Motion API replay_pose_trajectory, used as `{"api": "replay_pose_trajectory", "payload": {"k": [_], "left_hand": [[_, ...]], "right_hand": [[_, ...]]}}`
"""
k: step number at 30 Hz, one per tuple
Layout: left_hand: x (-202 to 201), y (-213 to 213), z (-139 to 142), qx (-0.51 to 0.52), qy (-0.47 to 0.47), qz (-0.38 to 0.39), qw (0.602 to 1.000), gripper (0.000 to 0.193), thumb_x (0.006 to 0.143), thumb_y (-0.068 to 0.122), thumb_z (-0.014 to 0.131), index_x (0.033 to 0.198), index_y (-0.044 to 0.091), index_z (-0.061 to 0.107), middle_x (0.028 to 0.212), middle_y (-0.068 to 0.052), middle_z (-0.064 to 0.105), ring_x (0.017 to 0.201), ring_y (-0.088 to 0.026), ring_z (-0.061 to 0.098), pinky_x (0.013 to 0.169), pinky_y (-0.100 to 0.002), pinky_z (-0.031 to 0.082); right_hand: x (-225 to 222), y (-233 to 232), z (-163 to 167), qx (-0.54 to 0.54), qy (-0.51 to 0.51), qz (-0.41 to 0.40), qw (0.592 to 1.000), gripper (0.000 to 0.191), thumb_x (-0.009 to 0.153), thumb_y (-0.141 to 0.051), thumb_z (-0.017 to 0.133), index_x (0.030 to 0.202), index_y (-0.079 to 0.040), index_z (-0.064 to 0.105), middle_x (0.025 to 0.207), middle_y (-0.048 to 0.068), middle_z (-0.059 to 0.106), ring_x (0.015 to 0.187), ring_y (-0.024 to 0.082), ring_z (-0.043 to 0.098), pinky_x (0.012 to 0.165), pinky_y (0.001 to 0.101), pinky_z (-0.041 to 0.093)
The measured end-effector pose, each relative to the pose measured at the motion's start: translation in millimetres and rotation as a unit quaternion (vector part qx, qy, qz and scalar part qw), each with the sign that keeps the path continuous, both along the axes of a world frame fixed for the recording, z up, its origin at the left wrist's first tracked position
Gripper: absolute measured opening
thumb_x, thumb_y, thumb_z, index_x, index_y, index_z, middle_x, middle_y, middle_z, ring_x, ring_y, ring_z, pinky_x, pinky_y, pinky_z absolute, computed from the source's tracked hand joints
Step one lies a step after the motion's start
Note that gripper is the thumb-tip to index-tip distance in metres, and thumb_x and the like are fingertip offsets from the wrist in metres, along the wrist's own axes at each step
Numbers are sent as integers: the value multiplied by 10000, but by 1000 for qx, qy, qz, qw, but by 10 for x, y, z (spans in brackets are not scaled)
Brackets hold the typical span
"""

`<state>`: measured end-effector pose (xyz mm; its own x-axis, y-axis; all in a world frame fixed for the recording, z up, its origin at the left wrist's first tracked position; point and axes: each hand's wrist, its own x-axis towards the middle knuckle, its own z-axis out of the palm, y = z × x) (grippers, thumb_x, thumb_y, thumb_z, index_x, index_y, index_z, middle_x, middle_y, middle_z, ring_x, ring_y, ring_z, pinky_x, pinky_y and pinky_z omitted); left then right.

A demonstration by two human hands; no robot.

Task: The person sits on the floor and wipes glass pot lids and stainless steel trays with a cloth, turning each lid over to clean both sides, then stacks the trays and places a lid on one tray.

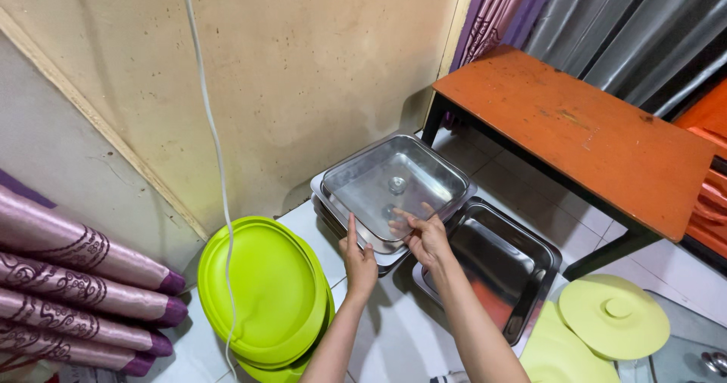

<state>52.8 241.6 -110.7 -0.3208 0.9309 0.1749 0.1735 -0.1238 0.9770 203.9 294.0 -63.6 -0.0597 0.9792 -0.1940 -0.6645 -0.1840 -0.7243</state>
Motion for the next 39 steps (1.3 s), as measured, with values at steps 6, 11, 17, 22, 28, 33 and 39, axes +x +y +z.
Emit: {"api": "replay_pose_trajectory", "payload": {"k": [6,11,17,22,28,33,39], "left_hand": [[8,6,13,3,1,-5,1000,873,903,-78,569,1636,255,233,1201,-151,453,1022,-269,550,927,-321,473],[11,24,24,13,-20,-1,1000,840,924,-51,578,1633,241,235,1227,-137,463,1045,-248,547,922,-314,470],[35,8,26,23,-48,-8,999,811,936,-41,568,1631,234,254,1225,-123,459,1036,-235,553,928,-313,475],[49,-22,101,24,-48,-13,998,806,952,-55,551,1637,222,230,1211,-122,468,943,-209,586,778,-301,535],[31,-66,261,-21,-142,-36,989,868,945,-79,515,1637,262,119,1323,-134,439,738,-156,603,484,-235,573],[45,-46,266,-57,-258,-69,962,895,932,-65,481,1658,252,64,1523,-190,478,734,-245,547,513,-308,457],[34,-16,250,17,-127,-23,992,869,921,-78,525,1634,123,69,1579,-208,320,1423,-313,450,1144,-351,362]], "right_hand": [[-13,-6,-20,-7,-10,4,1000,790,933,71,439,1562,-156,18,1335,356,598,979,444,715,869,544,590],[-18,-14,-15,-23,-14,20,999,794,944,73,455,1564,-127,0,1341,377,578,1029,485,700,896,554,591],[37,-10,32,-36,-16,43,998,789,951,69,456,1552,-136,-11,1355,395,568,1042,498,686,890,536,581],[41,-20,57,-50,-17,36,998,759,900,110,426,1524,-141,74,1366,397,562,1022,511,691,840,524,585],[8,-46,92,-35,12,23,999,718,924,114,439,1504,-199,152,1393,348,580,1042,499,698,873,490,593],[-12,-29,160,-54,-1,16,998,729,910,120,437,1491,-218,153,1376,335,582,1031,498,693,868,520,591],[-66,12,200,-105,-6,16,994,769,889,134,448,1496,-229,146,1371,341,591,1020,515,689,857,535,588]]}}
